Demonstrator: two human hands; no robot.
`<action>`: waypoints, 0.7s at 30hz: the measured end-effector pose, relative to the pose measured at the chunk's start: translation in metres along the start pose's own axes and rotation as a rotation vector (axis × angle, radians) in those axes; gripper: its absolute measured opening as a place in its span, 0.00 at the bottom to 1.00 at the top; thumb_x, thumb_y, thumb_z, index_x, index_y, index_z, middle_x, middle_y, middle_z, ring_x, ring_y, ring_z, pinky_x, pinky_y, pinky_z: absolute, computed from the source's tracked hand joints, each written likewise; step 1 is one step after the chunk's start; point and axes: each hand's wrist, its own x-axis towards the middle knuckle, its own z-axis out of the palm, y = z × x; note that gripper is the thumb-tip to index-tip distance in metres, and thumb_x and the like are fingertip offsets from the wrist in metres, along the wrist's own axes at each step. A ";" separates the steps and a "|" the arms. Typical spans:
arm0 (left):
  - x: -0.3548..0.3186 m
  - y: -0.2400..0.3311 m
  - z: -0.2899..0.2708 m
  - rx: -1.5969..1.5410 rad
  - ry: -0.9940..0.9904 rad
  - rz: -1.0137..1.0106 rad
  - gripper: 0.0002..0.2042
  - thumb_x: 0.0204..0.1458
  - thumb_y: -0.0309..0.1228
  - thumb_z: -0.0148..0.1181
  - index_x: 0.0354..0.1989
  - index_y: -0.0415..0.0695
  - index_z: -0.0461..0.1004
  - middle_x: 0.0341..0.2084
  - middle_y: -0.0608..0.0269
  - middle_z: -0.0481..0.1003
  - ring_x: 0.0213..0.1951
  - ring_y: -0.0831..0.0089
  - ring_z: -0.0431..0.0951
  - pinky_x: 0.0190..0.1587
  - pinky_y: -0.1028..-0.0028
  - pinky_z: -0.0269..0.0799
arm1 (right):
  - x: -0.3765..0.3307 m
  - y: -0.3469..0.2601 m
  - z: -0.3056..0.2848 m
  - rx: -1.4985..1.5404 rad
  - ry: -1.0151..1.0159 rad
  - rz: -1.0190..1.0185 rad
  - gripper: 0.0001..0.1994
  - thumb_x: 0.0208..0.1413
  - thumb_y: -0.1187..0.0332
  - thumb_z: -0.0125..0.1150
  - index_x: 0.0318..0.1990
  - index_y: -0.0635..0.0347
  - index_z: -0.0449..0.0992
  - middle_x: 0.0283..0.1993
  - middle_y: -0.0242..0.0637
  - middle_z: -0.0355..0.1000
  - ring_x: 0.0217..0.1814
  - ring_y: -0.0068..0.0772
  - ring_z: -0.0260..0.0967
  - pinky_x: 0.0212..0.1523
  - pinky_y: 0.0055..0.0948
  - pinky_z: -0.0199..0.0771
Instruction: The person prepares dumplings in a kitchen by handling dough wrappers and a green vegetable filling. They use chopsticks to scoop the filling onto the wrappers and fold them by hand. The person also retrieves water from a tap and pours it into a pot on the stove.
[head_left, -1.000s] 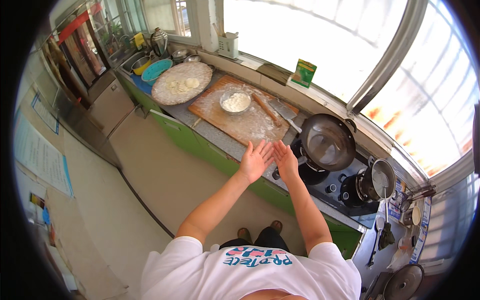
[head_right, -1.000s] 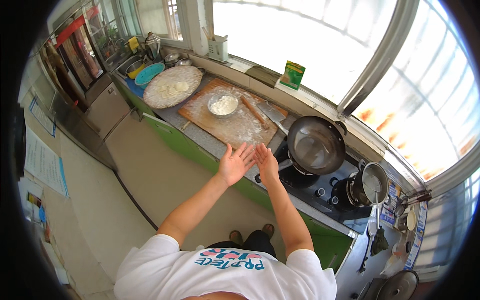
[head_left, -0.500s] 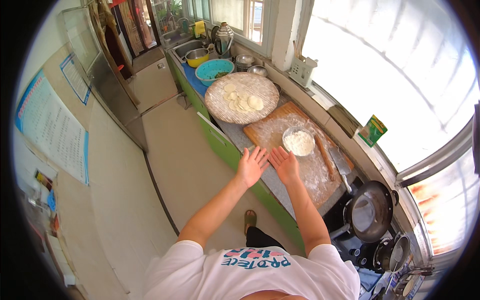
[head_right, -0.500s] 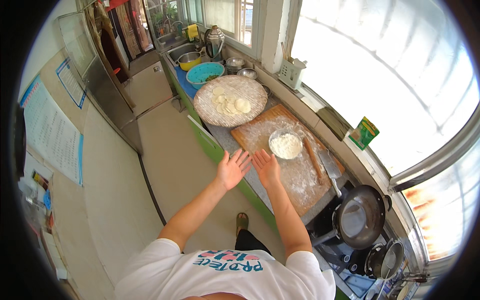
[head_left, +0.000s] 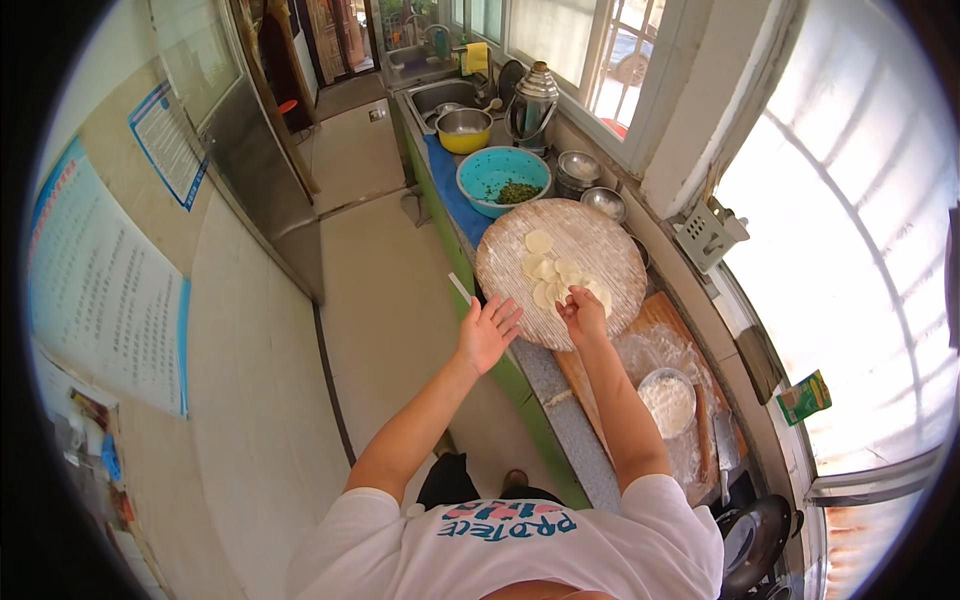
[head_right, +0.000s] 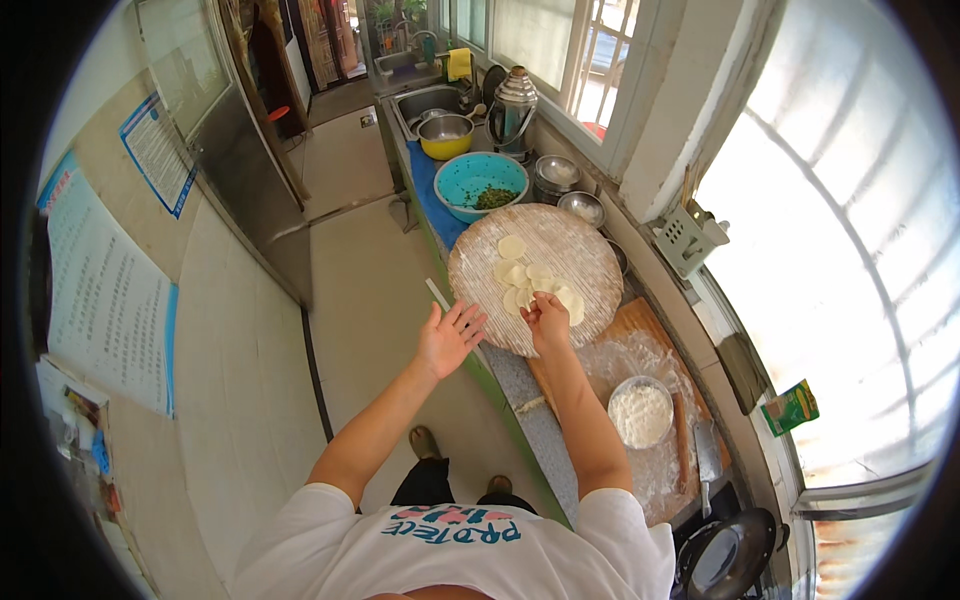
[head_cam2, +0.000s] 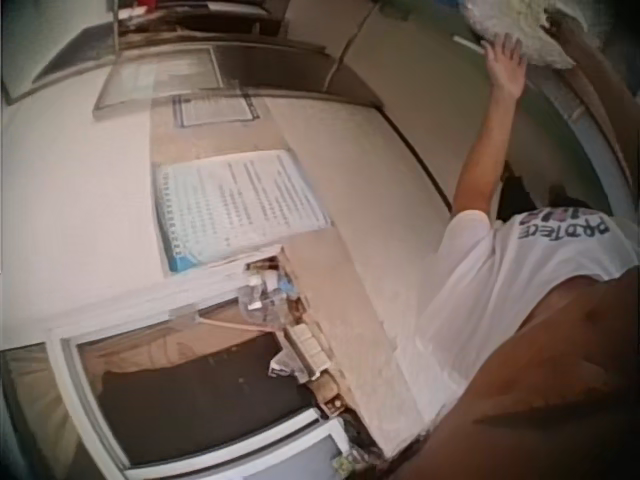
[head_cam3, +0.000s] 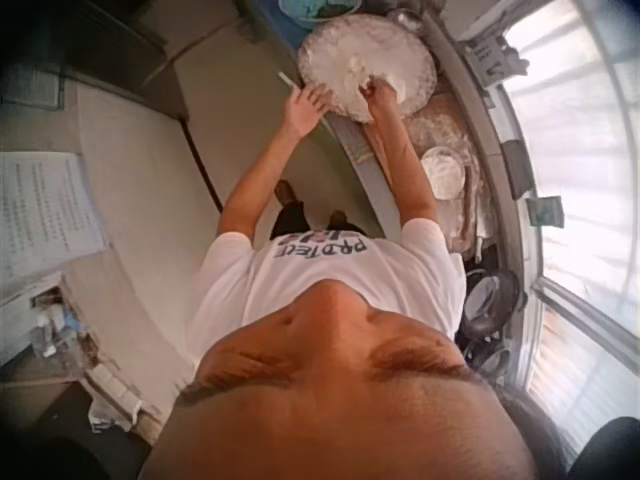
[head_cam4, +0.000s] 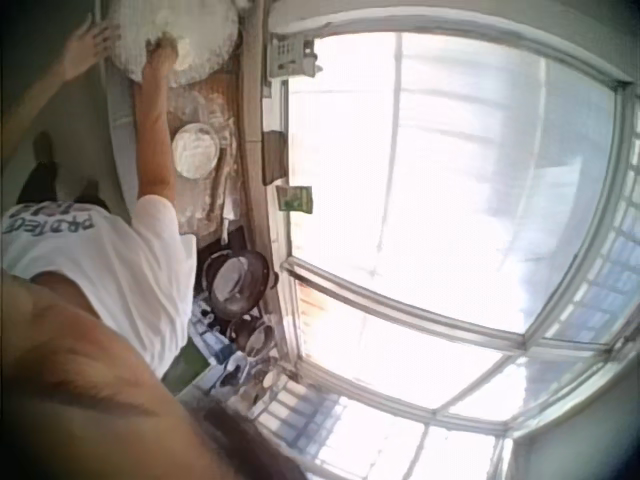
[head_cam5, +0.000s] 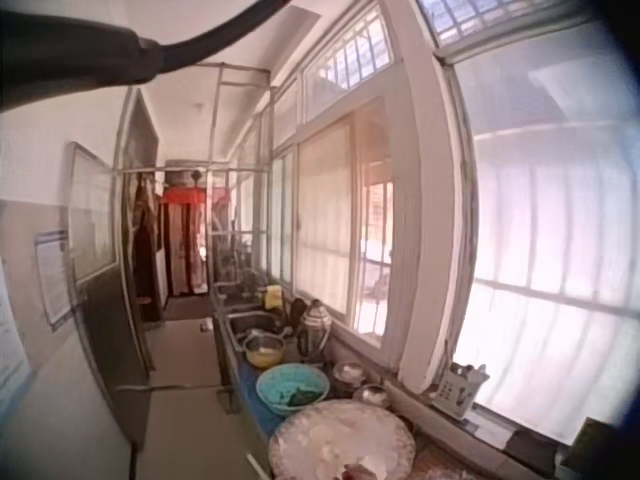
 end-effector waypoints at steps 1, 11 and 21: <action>0.014 0.014 -0.007 -0.008 -0.002 -0.002 0.38 0.60 0.60 0.32 0.71 0.46 0.36 0.69 0.56 0.46 0.68 0.58 0.51 0.68 0.60 0.45 | 0.019 0.007 0.011 -0.017 0.012 -0.032 0.05 0.58 0.78 0.51 0.40 0.59 0.68 0.28 0.35 0.68 0.23 0.26 0.63 0.40 0.33 0.74; 0.147 0.179 -0.067 0.099 -0.093 -0.162 0.33 0.64 0.53 0.31 0.70 0.45 0.40 0.69 0.58 0.46 0.67 0.57 0.53 0.66 0.58 0.55 | 0.189 0.042 0.105 -0.027 0.302 -0.133 0.12 0.54 0.78 0.54 0.46 0.57 0.66 0.36 0.36 0.68 0.33 0.31 0.67 0.37 0.31 0.73; 0.285 0.260 -0.094 0.154 -0.131 -0.354 0.29 0.64 0.48 0.38 0.68 0.43 0.48 0.66 0.59 0.53 0.65 0.59 0.58 0.64 0.59 0.57 | 0.335 0.035 0.119 0.012 0.554 -0.253 0.15 0.54 0.80 0.51 0.49 0.59 0.64 0.38 0.39 0.67 0.32 0.32 0.68 0.32 0.31 0.74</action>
